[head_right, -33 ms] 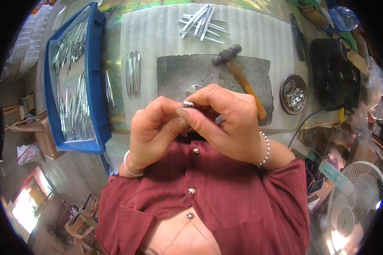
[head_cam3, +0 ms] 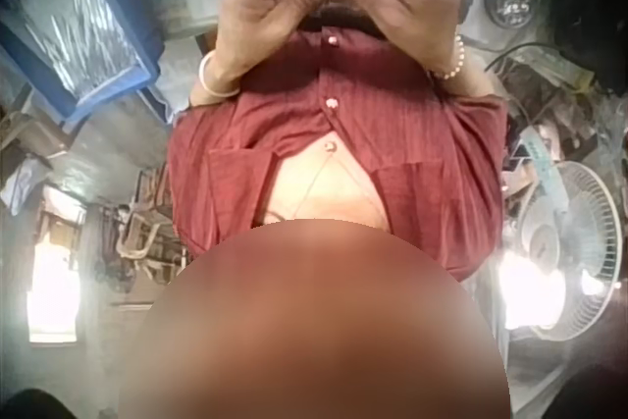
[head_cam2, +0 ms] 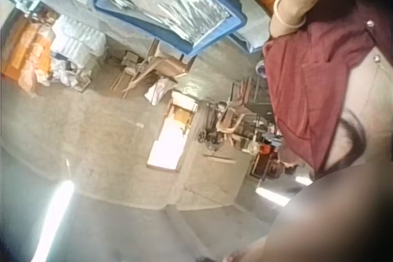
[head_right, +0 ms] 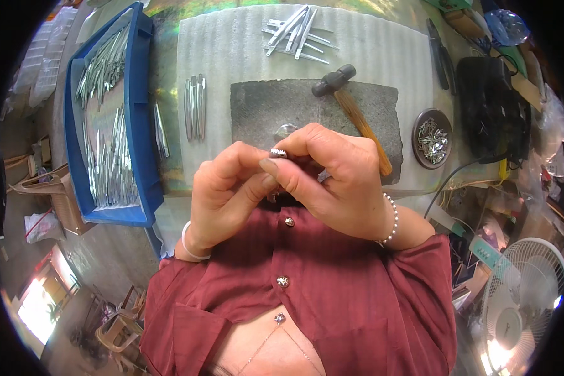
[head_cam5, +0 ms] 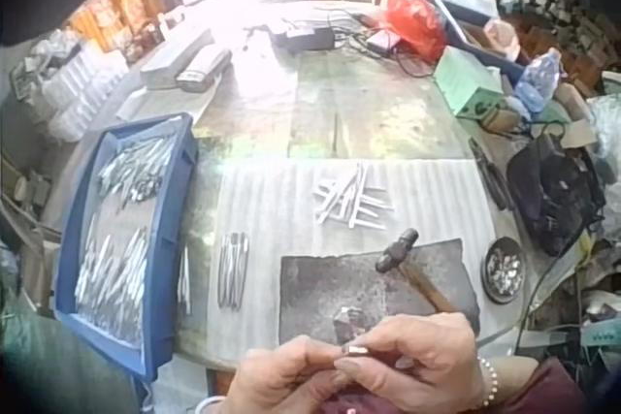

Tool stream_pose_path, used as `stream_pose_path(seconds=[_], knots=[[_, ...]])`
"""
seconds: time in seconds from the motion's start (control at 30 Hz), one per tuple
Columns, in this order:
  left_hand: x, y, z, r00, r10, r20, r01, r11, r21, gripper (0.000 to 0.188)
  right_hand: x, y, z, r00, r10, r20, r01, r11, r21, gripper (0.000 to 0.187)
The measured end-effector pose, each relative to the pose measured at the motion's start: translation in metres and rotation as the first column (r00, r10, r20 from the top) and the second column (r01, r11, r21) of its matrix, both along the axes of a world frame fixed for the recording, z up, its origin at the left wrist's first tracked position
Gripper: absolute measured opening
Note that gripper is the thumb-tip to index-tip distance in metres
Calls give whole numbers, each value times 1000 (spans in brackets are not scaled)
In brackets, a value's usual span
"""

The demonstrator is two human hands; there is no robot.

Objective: Stamping markings onto metal strips using a punch tool and hammer on a metal block.

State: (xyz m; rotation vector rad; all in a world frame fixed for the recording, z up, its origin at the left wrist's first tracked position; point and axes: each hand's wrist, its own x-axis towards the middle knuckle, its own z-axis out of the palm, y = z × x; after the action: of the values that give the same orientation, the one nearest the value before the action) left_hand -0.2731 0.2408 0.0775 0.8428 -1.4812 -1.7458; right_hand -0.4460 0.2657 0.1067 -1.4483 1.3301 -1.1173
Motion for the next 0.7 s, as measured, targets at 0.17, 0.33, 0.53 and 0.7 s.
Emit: stream_pose_path(seconds=[0.17, 0.33, 0.53, 0.7], knots=[[1, -3, -1, 988, -119, -96, 141, 954, 266, 8, -4, -4, 2, 973, -12, 229, -56, 956, 288, 12], [-5, -15, -3, 966, -101, -240, 214, 832, 513, 11, -9, -12, -13, 913, -116, 391, -63, 907, 416, 16], [-5, -27, 3, 971, -234, -52, 231, 854, 466, 17, -16, -12, -27, 823, -223, 523, -101, 848, 521, 18], [-8, -28, 7, 951, -309, -5, 277, 846, 455, 19, -18, -6, -30, 745, -285, 604, -125, 829, 545, 15]])
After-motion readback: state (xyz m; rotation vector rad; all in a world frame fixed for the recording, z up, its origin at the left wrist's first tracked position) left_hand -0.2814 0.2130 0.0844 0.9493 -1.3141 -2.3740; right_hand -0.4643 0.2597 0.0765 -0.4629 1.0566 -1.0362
